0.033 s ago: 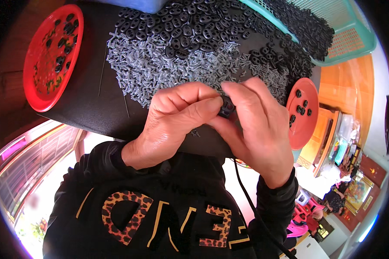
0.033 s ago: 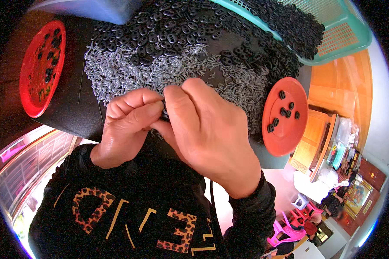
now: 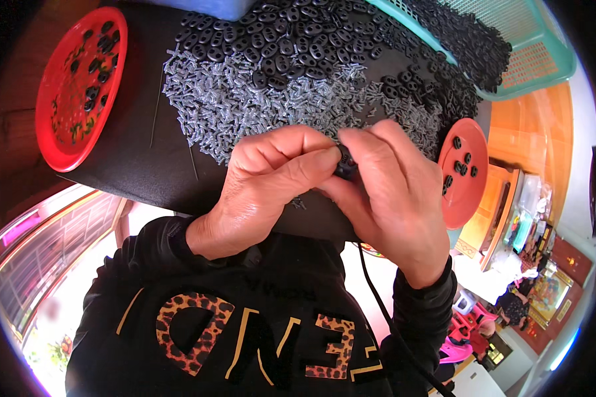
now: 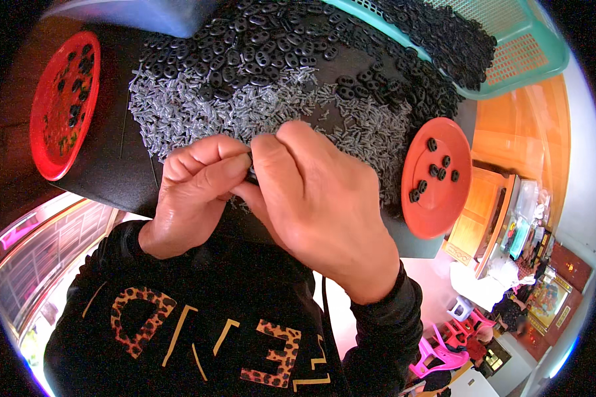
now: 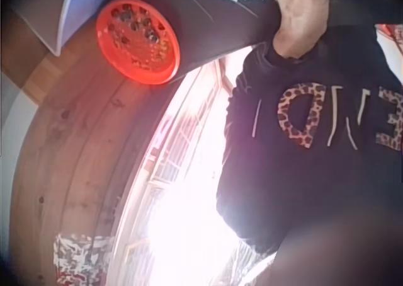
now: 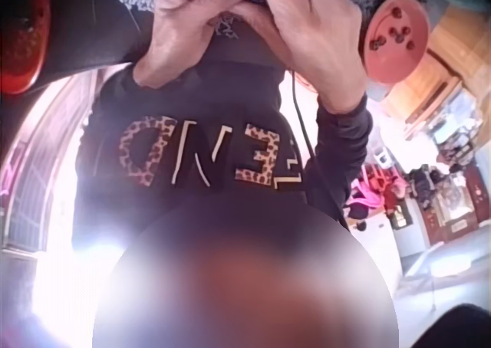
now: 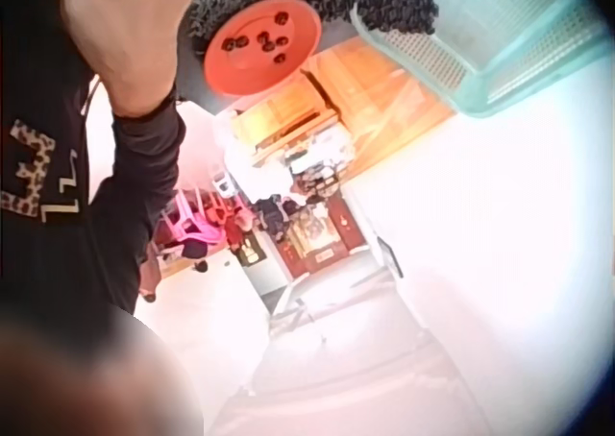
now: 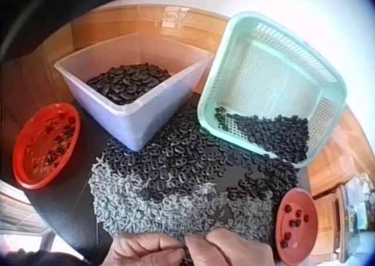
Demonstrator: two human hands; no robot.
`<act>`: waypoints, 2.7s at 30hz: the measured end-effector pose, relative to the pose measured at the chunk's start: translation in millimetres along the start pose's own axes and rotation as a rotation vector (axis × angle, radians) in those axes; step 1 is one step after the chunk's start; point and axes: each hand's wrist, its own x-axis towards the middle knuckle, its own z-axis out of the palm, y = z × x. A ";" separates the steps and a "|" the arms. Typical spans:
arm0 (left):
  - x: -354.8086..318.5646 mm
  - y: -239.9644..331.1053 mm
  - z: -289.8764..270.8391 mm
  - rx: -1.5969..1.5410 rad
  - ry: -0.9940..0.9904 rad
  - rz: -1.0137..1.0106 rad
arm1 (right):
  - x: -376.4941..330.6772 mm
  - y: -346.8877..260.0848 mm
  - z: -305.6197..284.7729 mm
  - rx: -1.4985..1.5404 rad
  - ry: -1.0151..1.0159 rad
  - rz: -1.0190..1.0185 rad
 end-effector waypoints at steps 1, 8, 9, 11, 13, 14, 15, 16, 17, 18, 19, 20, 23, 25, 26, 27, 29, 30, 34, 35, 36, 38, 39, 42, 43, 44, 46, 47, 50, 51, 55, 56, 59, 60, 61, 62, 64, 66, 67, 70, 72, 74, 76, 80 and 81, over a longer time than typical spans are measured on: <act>-0.5 -0.8 1.6 0.016 0.024 -0.014 | -1.0 -0.1 -0.8 -0.059 -0.056 0.000; -2.2 -7.2 1.5 0.100 0.020 -0.106 | -9.2 -1.9 -0.2 -0.134 -0.086 -0.060; -2.4 -8.8 2.6 0.136 0.009 -0.089 | -12.2 -0.4 0.0 -0.146 -0.091 -0.071; -3.3 -10.5 4.1 0.174 -0.009 -0.073 | -18.2 0.4 -1.1 -0.162 -0.092 -0.078; -4.6 -11.5 4.4 0.282 -0.061 -0.047 | -24.2 -0.2 -2.3 -0.229 -0.118 -0.084; -4.5 -13.0 5.3 0.285 -0.063 -0.047 | -25.8 -0.2 -2.3 -0.229 -0.114 -0.082; -4.1 -14.8 6.6 0.249 -0.054 -0.053 | -27.1 -0.6 -2.2 -0.242 -0.112 -0.081; -4.1 -16.3 8.0 0.212 -0.045 -0.061 | -28.6 -0.9 -2.4 -0.254 -0.111 -0.079; -4.3 -16.7 9.3 0.214 -0.047 -0.062 | -29.9 -1.2 -2.9 -0.254 -0.108 -0.077; -4.7 -16.8 10.9 0.210 -0.050 -0.053 | -30.8 -1.5 -3.5 -0.259 -0.106 -0.074; -5.3 -16.7 11.7 0.206 -0.051 -0.044 | -31.5 -1.8 -3.6 -0.261 -0.105 -0.073; -5.9 -16.7 12.3 0.209 -0.051 -0.044 | -32.6 -2.1 -3.9 -0.260 -0.102 -0.073; -6.7 -17.1 13.8 0.263 -0.077 -0.026 | -36.7 -2.8 -6.3 -0.264 -0.128 -0.063; -7.6 -17.3 13.2 0.325 -0.095 -0.035 | -39.1 -3.2 -8.1 -0.225 -0.164 -0.045; -7.8 -17.6 14.6 0.326 -0.097 -0.033 | -39.8 -3.7 -8.7 -0.226 -0.161 -0.045; -7.9 -18.0 16.5 0.331 -0.098 -0.034 | -40.5 -4.2 -9.3 -0.215 -0.145 -0.041; -8.0 -18.0 19.2 0.339 -0.097 -0.032 | -40.6 -4.6 -10.3 -0.202 -0.125 -0.041; -8.4 -17.9 20.4 0.330 -0.093 -0.028 | -40.6 -5.2 -11.8 -0.195 -0.132 -0.032; -8.3 -18.9 25.1 0.297 -0.089 -0.054 | -45.1 -5.7 -13.8 -0.197 -0.124 -0.009; -8.0 -19.7 23.9 0.296 -0.095 -0.056 | -47.0 -5.5 -13.7 -0.201 -0.122 -0.004; -7.9 -20.5 20.6 0.308 -0.114 -0.065 | -48.9 -5.5 -13.2 -0.176 -0.131 0.017; -6.5 -18.5 22.4 0.319 -0.137 -0.070 | -48.5 -4.7 -19.0 -0.156 -0.138 0.036; -6.9 -14.8 27.1 0.285 -0.135 -0.128 | -48.0 -3.2 -28.6 -0.184 -0.121 0.027; -3.0 -12.9 22.0 0.262 -0.128 -0.174 | -61.1 17.3 -60.0 -0.214 -0.027 0.304; 0.0 -14.4 18.2 0.270 -0.146 -0.176 | -65.7 21.4 -74.3 -0.173 0.002 0.511; -1.8 -13.5 17.3 0.268 -0.163 -0.174 | -75.4 29.5 -84.9 -0.136 0.048 0.643; -2.8 -12.1 16.2 0.289 -0.207 -0.183 | -91.8 50.4 -99.9 -0.143 0.034 0.682; -1.2 -10.2 15.6 0.283 -0.216 -0.180 | -95.4 60.5 -100.7 -0.124 0.015 0.698; -2.2 -4.8 13.7 0.350 -0.250 -0.228 | -98.9 74.0 -93.4 -0.171 0.028 0.689; -2.1 -3.2 12.3 0.348 -0.251 -0.220 | -93.4 75.1 -94.0 -0.176 0.029 0.682; -2.1 -3.6 4.7 0.257 -0.199 -0.175 | -44.2 70.3 -90.0 -0.089 0.025 0.507; -2.6 -2.3 3.6 0.250 -0.190 -0.188 | -27.4 69.4 -85.9 -0.074 -0.005 0.482; -4.6 3.0 0.1 0.245 -0.190 -0.197 | 20.1 85.6 -68.8 -0.190 -0.128 0.381; -4.6 3.4 -1.0 0.250 -0.198 -0.197 | 29.7 101.6 -62.2 -0.192 -0.128 0.381; -5.4 5.2 -1.3 0.248 -0.202 -0.196 | 35.5 120.6 -52.7 -0.370 -0.115 0.292; -5.4 7.0 -2.5 0.254 -0.203 -0.196 | 41.3 136.8 -43.2 -0.541 -0.103 0.195; -5.6 9.4 -5.7 0.255 -0.206 -0.194 | 51.6 152.5 -33.7 -0.546 -0.120 0.278; -5.6 11.0 -8.6 0.248 -0.211 -0.176 | 51.2 159.5 -30.6 -0.553 -0.138 0.367; -5.5 12.4 -10.5 0.244 -0.203 -0.176 | 52.1 159.9 -27.7 -0.564 -0.151 0.366; -4.5 15.0 -14.7 0.241 -0.186 -0.200 | 55.1 155.8 -24.4 -0.567 -0.192 0.387; -3.2 14.9 -17.3 0.228 -0.195 -0.181 | 56.6 150.8 -21.9 -0.560 -0.222 0.410; -1.2 17.0 -16.9 0.234 -0.196 -0.196 | 56.3 149.9 -19.7 -0.515 -0.150 0.392; 0.1 17.6 -17.5 0.242 -0.194 -0.211 | 58.8 151.0 -15.0 -0.567 -0.164 0.375; 1.2 16.6 -19.3 0.252 -0.195 -0.190 | 62.3 152.1 -8.4 -0.634 -0.174 0.346; 0.6 16.2 -18.8 0.239 -0.196 -0.189 | 60.9 150.5 -10.5 -0.630 -0.176 0.348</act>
